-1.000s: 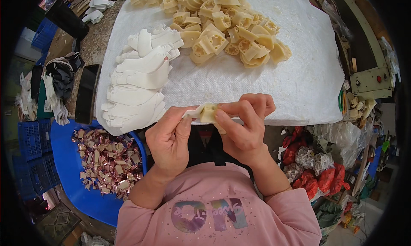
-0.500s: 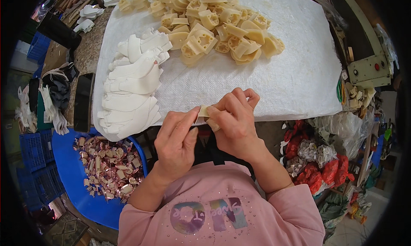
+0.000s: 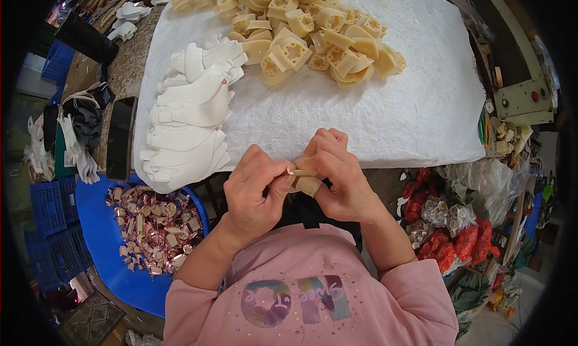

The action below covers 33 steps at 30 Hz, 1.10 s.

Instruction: The recorder is inserting white plastic or foam inserts into yellow rubberized shoe sole components.

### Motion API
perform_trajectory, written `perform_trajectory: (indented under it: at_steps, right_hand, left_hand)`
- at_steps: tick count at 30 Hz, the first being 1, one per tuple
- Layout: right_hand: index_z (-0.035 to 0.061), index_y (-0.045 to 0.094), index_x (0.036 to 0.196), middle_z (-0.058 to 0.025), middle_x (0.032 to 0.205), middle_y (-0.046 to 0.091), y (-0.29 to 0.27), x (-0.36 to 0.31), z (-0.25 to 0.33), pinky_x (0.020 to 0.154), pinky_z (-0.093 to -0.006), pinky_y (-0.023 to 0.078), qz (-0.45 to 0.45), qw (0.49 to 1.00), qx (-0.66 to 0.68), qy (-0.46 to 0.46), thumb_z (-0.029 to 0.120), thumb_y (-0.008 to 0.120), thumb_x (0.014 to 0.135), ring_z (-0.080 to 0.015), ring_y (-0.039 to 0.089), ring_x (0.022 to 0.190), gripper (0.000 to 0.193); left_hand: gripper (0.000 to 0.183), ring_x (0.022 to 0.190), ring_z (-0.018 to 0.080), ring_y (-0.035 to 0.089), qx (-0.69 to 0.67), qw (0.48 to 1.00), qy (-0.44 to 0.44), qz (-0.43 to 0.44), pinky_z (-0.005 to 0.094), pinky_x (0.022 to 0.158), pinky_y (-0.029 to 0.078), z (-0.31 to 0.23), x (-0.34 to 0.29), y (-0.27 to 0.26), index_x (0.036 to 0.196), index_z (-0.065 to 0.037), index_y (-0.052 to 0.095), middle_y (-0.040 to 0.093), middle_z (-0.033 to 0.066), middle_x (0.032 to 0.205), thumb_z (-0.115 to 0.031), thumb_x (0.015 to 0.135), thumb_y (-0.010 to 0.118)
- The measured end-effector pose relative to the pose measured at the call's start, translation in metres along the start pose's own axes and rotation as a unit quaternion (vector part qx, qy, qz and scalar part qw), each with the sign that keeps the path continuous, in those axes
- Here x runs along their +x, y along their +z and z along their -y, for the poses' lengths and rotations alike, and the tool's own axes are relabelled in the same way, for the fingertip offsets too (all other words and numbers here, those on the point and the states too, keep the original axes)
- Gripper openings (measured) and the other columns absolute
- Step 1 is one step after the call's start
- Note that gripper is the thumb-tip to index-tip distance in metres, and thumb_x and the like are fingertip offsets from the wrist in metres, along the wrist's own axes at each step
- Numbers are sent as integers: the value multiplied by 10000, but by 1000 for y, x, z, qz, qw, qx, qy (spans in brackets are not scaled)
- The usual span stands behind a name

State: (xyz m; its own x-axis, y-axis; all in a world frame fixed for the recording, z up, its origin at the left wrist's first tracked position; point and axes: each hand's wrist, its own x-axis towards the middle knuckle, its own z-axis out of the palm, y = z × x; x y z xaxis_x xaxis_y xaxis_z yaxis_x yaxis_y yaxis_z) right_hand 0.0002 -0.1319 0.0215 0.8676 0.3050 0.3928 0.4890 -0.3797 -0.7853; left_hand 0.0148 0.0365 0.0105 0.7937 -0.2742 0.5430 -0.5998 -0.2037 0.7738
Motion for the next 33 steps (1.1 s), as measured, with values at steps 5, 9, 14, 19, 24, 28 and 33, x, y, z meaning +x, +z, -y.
perform_trajectory:
  at_steps: [5,9,14,19,24,28,33]
  right_hand:
    - [79,581,844,-41,757,438,-4,2,4,796,-356,256,56,998,8,-14,-50,610,606,-217,442,777,272]
    - [85,589,863,-36,776,478,-3,1,-1,797,-361,268,29,999,7,-30,-39,642,615,-211,465,808,282]
    - [66,584,948,-43,830,555,2,5,-4,797,-384,335,-62,991,-82,-83,-20,693,641,-229,523,820,337]
    - [30,562,984,-75,906,597,-4,4,6,764,-361,411,-79,993,-47,-78,6,698,693,-242,547,809,321]
    - [2,525,1054,-102,1043,594,23,-31,-2,812,-270,480,-153,897,352,219,171,565,918,-128,574,932,220]
    - [-29,486,1091,-144,1070,599,30,-27,14,830,-309,492,-204,847,448,201,203,501,950,-173,587,955,272]
    - [-55,492,1092,-193,1121,585,22,-33,12,869,-342,491,-181,844,457,212,160,432,964,-224,584,1019,257]
  left_hand:
    - [132,537,205,424,-3,1000,6,20,299,497,355,4,-1,1,749,-18,569,474,64,595,-88,815,658]
    - [99,580,202,444,-19,1000,-6,1,295,536,370,-5,3,3,742,-35,596,484,42,631,-44,753,694]
    - [217,662,206,472,52,994,80,-56,288,578,389,6,-1,-5,802,-60,649,499,25,696,48,624,712]
    - [278,714,203,479,16,995,46,-91,289,604,401,15,-5,-17,830,-68,658,493,31,725,86,603,701]
    - [241,785,225,512,-74,991,45,-101,323,665,445,-4,-3,-10,845,-59,638,520,70,806,91,664,694]
    - [211,879,286,596,-174,983,32,-43,354,749,496,-7,-9,1,840,-15,610,570,125,916,103,670,653]
    - [211,792,275,600,-4,993,120,-8,335,664,494,0,-10,0,820,12,591,557,123,875,95,634,645]
